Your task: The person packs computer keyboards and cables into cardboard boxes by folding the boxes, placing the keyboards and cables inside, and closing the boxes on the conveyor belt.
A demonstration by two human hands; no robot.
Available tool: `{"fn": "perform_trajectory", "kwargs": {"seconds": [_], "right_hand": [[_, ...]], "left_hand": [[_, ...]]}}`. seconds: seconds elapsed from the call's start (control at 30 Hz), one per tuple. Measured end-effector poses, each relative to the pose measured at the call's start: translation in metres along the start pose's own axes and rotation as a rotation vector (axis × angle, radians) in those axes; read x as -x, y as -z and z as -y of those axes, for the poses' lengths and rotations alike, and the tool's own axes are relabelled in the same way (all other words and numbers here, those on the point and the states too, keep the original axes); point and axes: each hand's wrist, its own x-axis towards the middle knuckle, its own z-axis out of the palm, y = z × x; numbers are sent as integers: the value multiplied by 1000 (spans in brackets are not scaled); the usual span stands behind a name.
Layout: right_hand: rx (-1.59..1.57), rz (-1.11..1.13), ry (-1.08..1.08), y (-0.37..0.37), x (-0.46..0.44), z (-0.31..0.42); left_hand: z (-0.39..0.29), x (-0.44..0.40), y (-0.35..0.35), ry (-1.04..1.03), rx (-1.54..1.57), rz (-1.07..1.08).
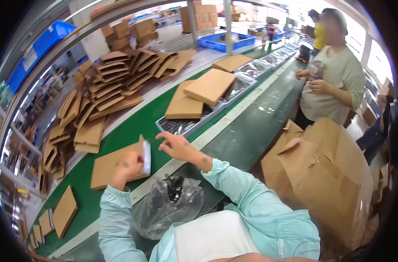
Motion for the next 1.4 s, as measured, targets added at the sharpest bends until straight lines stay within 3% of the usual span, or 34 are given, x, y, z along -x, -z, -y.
{"fn": "perform_trajectory", "kwargs": {"seconds": [0.03, 0.13, 0.17, 0.23, 0.3, 0.37, 0.43, 0.47, 0.57, 0.63, 0.7, 0.83, 0.97, 1.1, 1.23, 1.33, 1.4], "right_hand": [[34, -31, -24, 9, 10, -14], [115, -168, -145, 38, 36, -47], [142, -222, -197, 49, 44, -55], [136, -367, -254, 59, 60, -68], [78, -484, -278, 59, 65, -90], [130, -499, -257, 63, 63, -90], [144, -516, -222, 57, 61, -90], [132, -497, -298, 58, 60, -80], [386, -610, -94, 68, 55, -95], [554, -652, -11, 91, 40, -81], [693, -615, -65, 104, 19, -61], [862, -263, 76, 104, -26, -38], [1197, -8, 239, 77, -48, -73], [1033, -28, 278, 77, -54, -90], [567, -530, 347, 107, -64, -54], [295, -848, 211, 141, -64, -9], [226, -1023, 341, 151, -63, 9]], "left_hand": [[22, -9, -30, 71, -120, 47], [71, -17, -68, 479, -176, -260], [78, -15, -63, 556, -249, -338], [122, -13, -56, 646, -104, -239], [116, -6, -64, 697, -267, -473], [78, -10, -50, 608, -379, -587], [-3, -6, -28, 416, -441, -557], [-14, -17, -36, 261, -292, -587], [-24, -50, -94, -60, 123, -658], [-21, -57, -132, -74, 142, -644], [-23, -52, -136, 24, 189, -590], [-16, -54, -131, 161, 320, -507], [-13, -52, -125, 204, 389, -590], [-6, -54, -127, 207, 405, -697], [-19, -46, -94, 71, 345, -813], [-36, -36, -59, -40, 256, -841], [-39, -27, -34, -94, 163, -885]]}}
